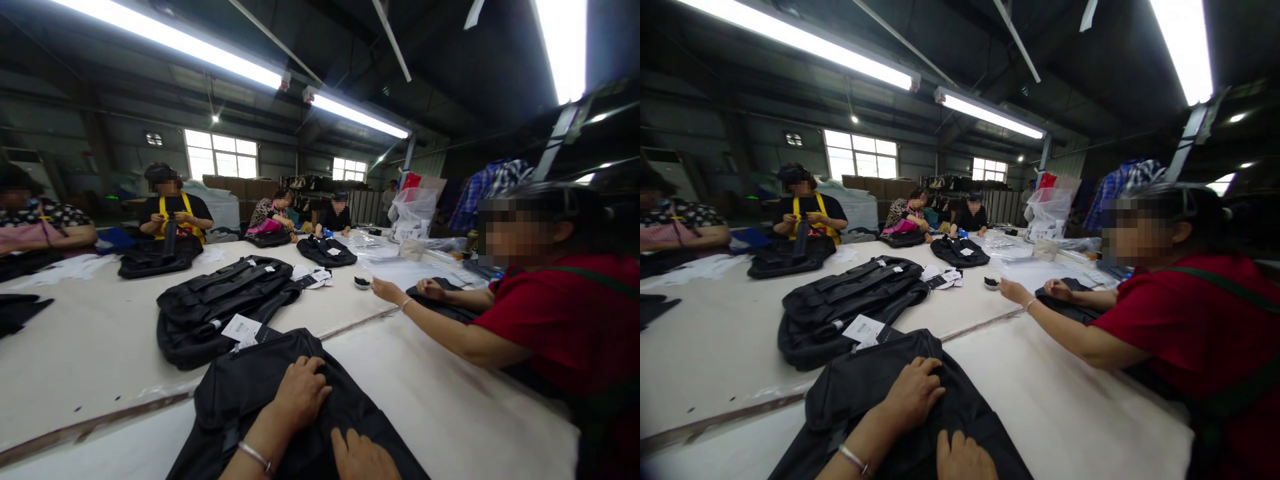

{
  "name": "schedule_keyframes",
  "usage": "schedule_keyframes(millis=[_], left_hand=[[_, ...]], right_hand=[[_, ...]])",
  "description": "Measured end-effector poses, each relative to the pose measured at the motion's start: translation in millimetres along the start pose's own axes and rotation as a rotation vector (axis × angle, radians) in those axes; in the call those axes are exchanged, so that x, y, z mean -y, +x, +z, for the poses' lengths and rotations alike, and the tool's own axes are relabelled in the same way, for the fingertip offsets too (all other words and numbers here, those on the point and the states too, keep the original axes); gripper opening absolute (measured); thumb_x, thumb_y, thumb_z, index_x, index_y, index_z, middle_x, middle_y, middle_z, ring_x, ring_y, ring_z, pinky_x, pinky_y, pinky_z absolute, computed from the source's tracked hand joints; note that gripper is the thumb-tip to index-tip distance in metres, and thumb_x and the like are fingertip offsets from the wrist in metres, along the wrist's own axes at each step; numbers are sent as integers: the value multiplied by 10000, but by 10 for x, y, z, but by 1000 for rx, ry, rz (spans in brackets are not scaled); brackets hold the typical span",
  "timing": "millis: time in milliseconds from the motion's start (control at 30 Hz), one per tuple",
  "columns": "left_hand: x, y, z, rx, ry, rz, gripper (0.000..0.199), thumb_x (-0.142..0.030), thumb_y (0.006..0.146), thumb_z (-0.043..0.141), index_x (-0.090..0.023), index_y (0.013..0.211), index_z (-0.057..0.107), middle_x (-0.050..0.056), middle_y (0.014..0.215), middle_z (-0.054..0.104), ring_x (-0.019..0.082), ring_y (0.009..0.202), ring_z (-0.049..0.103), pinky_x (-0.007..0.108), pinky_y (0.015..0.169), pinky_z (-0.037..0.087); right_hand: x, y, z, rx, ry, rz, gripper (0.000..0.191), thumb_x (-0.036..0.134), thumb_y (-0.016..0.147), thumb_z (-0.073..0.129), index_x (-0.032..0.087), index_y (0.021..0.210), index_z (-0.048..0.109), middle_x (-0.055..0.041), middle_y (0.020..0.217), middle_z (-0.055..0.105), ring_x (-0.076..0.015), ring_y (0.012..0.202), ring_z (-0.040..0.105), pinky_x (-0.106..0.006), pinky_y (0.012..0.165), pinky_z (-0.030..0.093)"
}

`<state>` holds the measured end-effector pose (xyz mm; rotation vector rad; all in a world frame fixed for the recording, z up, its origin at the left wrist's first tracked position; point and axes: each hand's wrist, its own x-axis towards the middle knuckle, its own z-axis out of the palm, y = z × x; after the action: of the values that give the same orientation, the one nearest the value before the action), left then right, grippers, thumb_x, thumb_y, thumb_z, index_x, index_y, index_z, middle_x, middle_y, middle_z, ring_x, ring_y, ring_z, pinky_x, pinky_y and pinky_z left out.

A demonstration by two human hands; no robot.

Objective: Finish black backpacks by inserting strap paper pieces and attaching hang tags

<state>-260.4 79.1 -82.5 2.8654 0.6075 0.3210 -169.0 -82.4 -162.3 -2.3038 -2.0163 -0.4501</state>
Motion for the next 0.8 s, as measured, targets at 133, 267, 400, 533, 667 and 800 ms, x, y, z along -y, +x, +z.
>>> schedule_keyframes(millis=[133, 267, 400, 533, 667, 800], left_hand=[[23, 144, 11, -12, 26, 84, 375, -469, 910, 474, -229, 836, 753, 70, 1200, 622, 267, 1047, 511, 423, 845, 450], [105, 139, 144, -87, -36, 128, 383, -464, 921, 475, -235, 799, 758, 45, 1251, 611, 254, 1080, 485, 438, 936, 418], [182, 129, 262, -151, -109, 121, 420, -444, 948, 433, -235, 783, 758, 17, 1312, 592, 253, 1101, 478, 466, 956, 417], [227, 196, 366, -203, -147, 112, 431, -401, 964, 418, -218, 780, 761, 27, 1253, 636, 232, 1058, 511, 458, 965, 428], [224, 224, 436, -246, -140, 118, 403, -361, 963, 426, -207, 808, 765, 36, 1224, 655, 226, 1031, 532, 448, 974, 430], [205, 225, 484, -272, -134, 100, 379, -336, 960, 428, -206, 850, 767, 39, 1208, 663, 229, 1036, 528, 450, 971, 435]], right_hand=[[-30, 106, -441, 387, 156, 32, 698, 136, 649, 740, 97, 1318, 542, -186, 909, 722, -343, 760, 709, -376, 610, 550], [-102, 58, -816, 395, 439, 173, 667, 143, 718, 651, 67, 1359, 481, -212, 1050, 696, -333, 980, 671, -419, 839, 515], [-183, 52, -945, 461, 1007, 428, 335, 174, 760, 585, 127, 1092, 586, -68, 788, 678, -205, 731, 676, -319, 680, 529], [-192, 110, -946, 667, 1544, 811, 129, 156, 768, 512, 169, 895, 499, 0, 733, 601, -125, 514, 603, -214, 401, 429], [-173, 123, -977, 679, 1612, 901, 44, 185, 834, 462, 178, 790, 456, 32, 656, 545, -39, 355, 403, -156, 306, 205], [-109, 84, -1034, 616, 1558, 905, 158, 233, 909, 398, 180, 772, 457, 73, 557, 440, -26, 332, 311, -154, 323, 149]])
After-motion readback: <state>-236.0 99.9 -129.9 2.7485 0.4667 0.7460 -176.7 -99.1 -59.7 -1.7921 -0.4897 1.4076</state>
